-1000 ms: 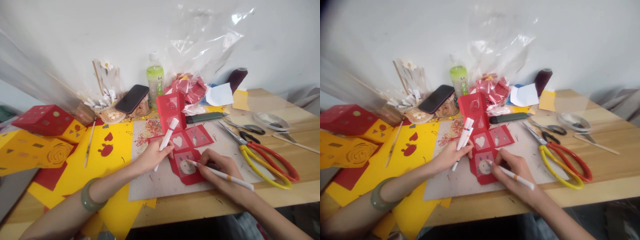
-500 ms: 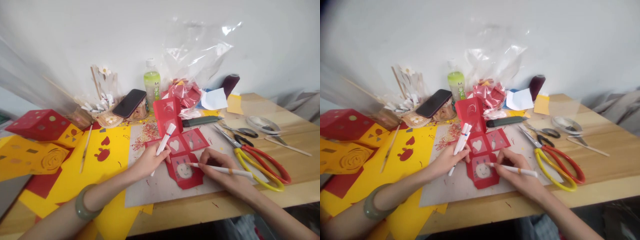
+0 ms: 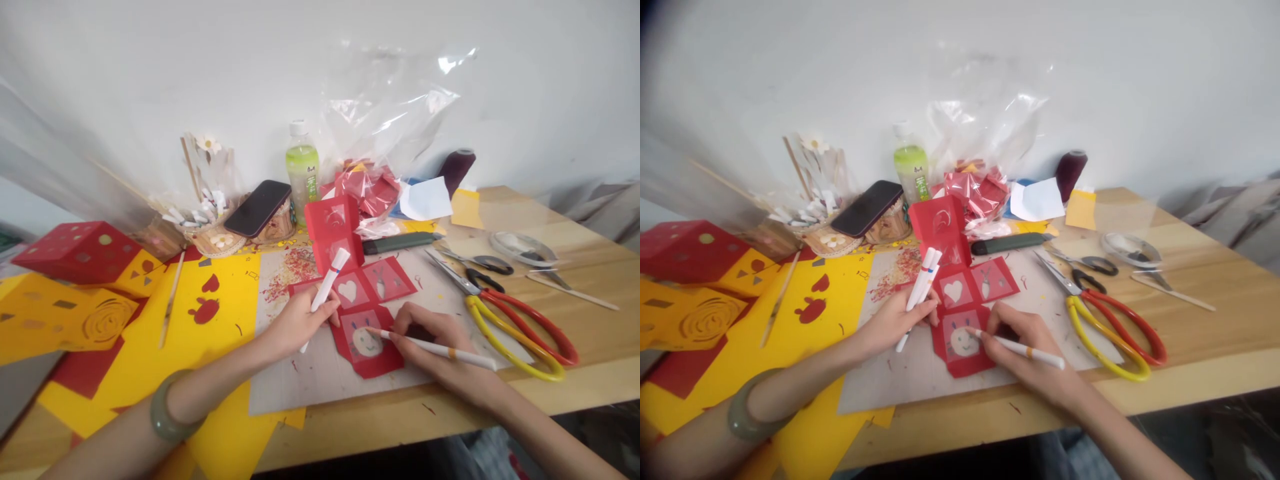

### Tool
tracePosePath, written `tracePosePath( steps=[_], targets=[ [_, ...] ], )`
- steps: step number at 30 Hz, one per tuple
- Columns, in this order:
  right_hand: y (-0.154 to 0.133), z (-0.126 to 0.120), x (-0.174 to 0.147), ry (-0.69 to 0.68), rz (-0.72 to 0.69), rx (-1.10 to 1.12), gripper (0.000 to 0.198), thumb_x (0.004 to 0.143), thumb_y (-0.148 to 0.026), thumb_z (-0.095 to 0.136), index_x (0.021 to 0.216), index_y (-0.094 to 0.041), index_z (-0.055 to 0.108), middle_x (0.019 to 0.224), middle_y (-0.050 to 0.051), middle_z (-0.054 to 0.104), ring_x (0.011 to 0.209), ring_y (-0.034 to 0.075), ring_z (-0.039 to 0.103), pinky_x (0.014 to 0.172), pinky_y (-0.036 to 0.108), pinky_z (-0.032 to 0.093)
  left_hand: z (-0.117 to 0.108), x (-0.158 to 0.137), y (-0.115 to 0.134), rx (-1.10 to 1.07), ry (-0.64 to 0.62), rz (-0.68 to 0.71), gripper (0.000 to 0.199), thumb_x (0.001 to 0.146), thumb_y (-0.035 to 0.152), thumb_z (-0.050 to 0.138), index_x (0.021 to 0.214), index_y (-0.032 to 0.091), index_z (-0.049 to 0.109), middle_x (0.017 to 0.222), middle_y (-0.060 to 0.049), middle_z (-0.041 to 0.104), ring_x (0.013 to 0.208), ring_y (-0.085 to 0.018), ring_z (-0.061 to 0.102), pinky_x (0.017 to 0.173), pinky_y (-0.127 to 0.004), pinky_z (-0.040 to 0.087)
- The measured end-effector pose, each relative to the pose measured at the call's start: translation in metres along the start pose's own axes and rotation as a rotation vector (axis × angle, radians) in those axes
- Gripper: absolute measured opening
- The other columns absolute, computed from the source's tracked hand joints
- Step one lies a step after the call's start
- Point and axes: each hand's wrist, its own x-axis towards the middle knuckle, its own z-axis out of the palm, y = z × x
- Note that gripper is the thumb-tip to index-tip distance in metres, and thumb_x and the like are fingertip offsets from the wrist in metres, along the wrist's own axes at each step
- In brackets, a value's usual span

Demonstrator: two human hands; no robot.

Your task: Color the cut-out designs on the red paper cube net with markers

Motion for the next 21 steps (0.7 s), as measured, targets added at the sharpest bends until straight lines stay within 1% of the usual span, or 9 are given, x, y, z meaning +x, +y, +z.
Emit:
tracePosePath(
  steps=[6, 11, 15, 21],
  targets=[
    [-0.0015, -0.0005, -0.0007, 0.021, 0.007, 0.002, 0.023, 0.082, -0.03, 0.048, 0.062, -0.02, 0.042, 0.06, -0.001, 0.051, 0.054, 0.012, 0.045, 0.049, 0.024, 0.035, 0.0001, -0.0005, 0.0004, 0.016, 0.003, 0.007, 0.016, 0.085, 0.028, 0.044, 0.075, 0.017, 0.049, 0.069, -0.002, 0.061, 0.07, -0.015, 0.059, 0.071, -0.028, 0.046],
    [-0.0019, -0.0016, 0.0, 0.057, 0.012, 0.018, 0.022, 0.081, -0.028, 0.048, 0.061, -0.02, 0.042, 0.059, -0.001, 0.052, 0.054, 0.013, 0.046, 0.049, 0.023, 0.036, -0.0003, -0.0009, 0.0022, 0.027, 0.002, 0.005, 0.017, 0.085, 0.028, 0.045, 0.073, 0.017, 0.05, 0.07, -0.003, 0.061, 0.071, -0.016, 0.059, 0.071, -0.028, 0.047],
    [0.0003, -0.0021, 0.0001, 0.054, 0.006, 0.019, 0.022, 0.08, -0.029, 0.05, 0.061, -0.02, 0.042, 0.059, -0.001, 0.052, 0.055, 0.013, 0.046, 0.049, 0.024, 0.036, 0.0002, -0.0005, 0.0037, 0.024, 0.005, -0.001, 0.016, 0.084, 0.025, 0.045, 0.071, 0.017, 0.05, 0.069, -0.002, 0.061, 0.07, -0.015, 0.059, 0.07, -0.027, 0.047],
    [0.0018, -0.0019, -0.0007, 0.034, 0.031, 0.037, 0.021, 0.08, -0.029, 0.049, 0.062, -0.02, 0.042, 0.061, -0.001, 0.051, 0.056, 0.013, 0.045, 0.051, 0.024, 0.034, 0.0007, -0.0001, 0.0038, 0.015, 0.003, -0.004, 0.016, 0.084, 0.026, 0.045, 0.071, 0.017, 0.05, 0.068, -0.001, 0.061, 0.07, -0.015, 0.059, 0.07, -0.026, 0.046]
  ],
)
